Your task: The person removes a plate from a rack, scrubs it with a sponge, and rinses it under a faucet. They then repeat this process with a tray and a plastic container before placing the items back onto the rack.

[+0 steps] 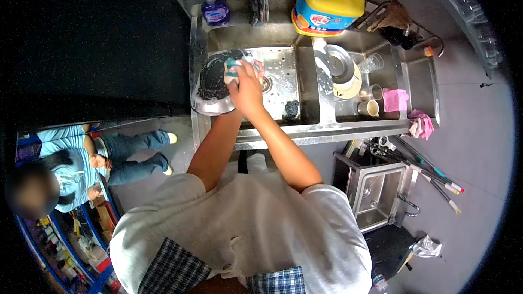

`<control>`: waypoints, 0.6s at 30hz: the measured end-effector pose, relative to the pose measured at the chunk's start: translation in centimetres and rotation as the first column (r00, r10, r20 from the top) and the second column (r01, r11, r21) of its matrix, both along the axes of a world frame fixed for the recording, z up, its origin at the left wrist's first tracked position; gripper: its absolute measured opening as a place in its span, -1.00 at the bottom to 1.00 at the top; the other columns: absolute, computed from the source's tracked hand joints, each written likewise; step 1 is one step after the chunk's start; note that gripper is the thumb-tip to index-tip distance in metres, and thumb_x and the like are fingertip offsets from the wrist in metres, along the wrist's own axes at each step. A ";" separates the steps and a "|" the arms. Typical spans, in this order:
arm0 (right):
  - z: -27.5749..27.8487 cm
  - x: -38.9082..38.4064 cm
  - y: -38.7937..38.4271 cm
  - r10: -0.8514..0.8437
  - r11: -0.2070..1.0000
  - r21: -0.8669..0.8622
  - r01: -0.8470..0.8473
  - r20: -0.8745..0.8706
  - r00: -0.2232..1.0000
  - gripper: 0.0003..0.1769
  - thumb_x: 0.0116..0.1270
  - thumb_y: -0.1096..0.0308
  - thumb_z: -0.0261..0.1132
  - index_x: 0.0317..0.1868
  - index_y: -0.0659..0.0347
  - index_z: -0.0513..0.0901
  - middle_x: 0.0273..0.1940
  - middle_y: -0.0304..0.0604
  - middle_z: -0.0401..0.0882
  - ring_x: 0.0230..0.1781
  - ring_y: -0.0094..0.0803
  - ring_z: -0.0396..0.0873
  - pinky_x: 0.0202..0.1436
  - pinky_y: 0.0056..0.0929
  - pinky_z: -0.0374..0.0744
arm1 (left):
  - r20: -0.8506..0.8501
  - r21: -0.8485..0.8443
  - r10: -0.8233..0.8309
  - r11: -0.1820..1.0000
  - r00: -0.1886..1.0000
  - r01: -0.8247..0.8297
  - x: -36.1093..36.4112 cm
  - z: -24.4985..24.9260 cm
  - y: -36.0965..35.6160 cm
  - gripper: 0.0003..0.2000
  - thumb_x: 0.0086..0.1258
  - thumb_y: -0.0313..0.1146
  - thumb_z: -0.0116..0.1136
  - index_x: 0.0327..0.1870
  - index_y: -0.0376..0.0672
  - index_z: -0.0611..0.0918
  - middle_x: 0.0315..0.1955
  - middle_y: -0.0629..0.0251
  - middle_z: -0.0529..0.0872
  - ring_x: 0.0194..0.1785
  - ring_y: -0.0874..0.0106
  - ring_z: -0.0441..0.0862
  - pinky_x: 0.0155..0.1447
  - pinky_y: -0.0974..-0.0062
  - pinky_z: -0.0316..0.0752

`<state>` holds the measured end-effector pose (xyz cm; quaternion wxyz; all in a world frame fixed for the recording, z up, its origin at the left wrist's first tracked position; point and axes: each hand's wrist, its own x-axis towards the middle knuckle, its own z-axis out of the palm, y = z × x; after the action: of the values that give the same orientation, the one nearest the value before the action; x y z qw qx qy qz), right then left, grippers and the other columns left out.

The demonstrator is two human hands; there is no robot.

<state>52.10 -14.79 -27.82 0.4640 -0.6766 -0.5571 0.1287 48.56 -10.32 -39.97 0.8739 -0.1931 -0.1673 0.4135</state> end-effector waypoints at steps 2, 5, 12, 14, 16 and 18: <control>-0.9 1.0 -0.8 0.049 0.998 0.041 -0.048 -0.024 0.999 -0.67 0.05 0.56 0.21 -0.11 0.25 0.53 0.13 0.13 0.42 0.17 0.14 0.37 0.26 -0.08 0.31 | -0.070 -0.016 -0.177 0.984 0.982 0.176 -0.8 -2.3 1.4 -0.59 0.13 -0.28 0.16 0.00 -0.17 0.40 0.09 0.18 0.36 0.30 0.26 0.22 0.39 0.27 0.03; -1.3 1.0 -3.5 0.023 1.000 0.021 -0.020 -0.155 0.988 -0.66 0.05 0.58 0.21 -0.10 0.21 0.53 0.11 0.13 0.43 0.18 0.12 0.36 0.28 -0.12 0.31 | -0.250 0.031 -0.243 0.965 0.937 0.259 1.6 -3.7 1.0 -0.53 0.15 -0.23 0.18 0.03 -0.26 0.37 -0.03 0.15 0.39 0.15 0.30 0.30 0.30 0.36 0.12; -0.6 2.9 -5.5 -0.253 0.955 -0.291 0.055 -0.704 0.664 -0.68 0.16 0.60 0.22 -0.04 0.23 0.55 -0.14 -0.19 0.59 -0.11 -0.46 0.52 0.01 -0.50 0.45 | -0.374 0.263 0.011 0.960 0.927 0.094 3.7 -10.3 1.3 -0.61 0.33 -0.12 0.08 -0.07 -0.32 0.49 -0.28 0.20 0.49 -0.20 0.39 0.39 -0.03 0.44 0.35; 0.2 4.0 -4.9 -0.233 0.972 -0.228 0.060 -0.891 0.389 -0.75 0.23 0.56 0.20 -0.06 0.33 0.55 -0.21 -0.23 0.60 -0.21 -0.53 0.53 -0.07 -0.58 0.45 | -0.472 0.183 0.037 0.981 0.881 0.057 3.7 -9.6 0.4 -0.60 0.34 -0.12 0.07 -0.05 -0.32 0.48 -0.27 0.19 0.50 -0.21 0.39 0.40 -0.04 0.44 0.37; -1.1 4.8 -4.8 -0.204 0.979 -0.197 0.053 -0.927 0.314 -0.75 0.23 0.58 0.18 -0.05 0.36 0.55 -0.19 -0.20 0.62 -0.18 -0.48 0.55 -0.03 -0.55 0.47 | -0.529 0.160 0.077 0.987 0.845 0.010 3.9 -9.0 -0.1 -0.59 0.35 -0.11 0.07 -0.02 -0.32 0.47 -0.26 0.18 0.51 -0.21 0.39 0.42 -0.05 0.44 0.38; -3.9 6.3 -5.5 -0.151 0.987 -0.158 0.012 -0.915 0.373 -0.76 0.25 0.53 0.18 -0.06 0.38 0.58 -0.19 -0.20 0.62 -0.14 -0.54 0.53 0.04 -0.56 0.44 | -0.595 0.129 0.081 0.992 0.800 -0.005 3.7 -8.6 -0.8 -0.58 0.36 -0.11 0.06 0.01 -0.32 0.46 -0.25 0.17 0.52 -0.22 0.38 0.43 -0.06 0.44 0.39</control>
<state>58.38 -20.25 -31.76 0.6581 -0.5438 -0.1603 0.4954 52.28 -11.15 -48.54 0.8824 0.0044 0.0882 0.4621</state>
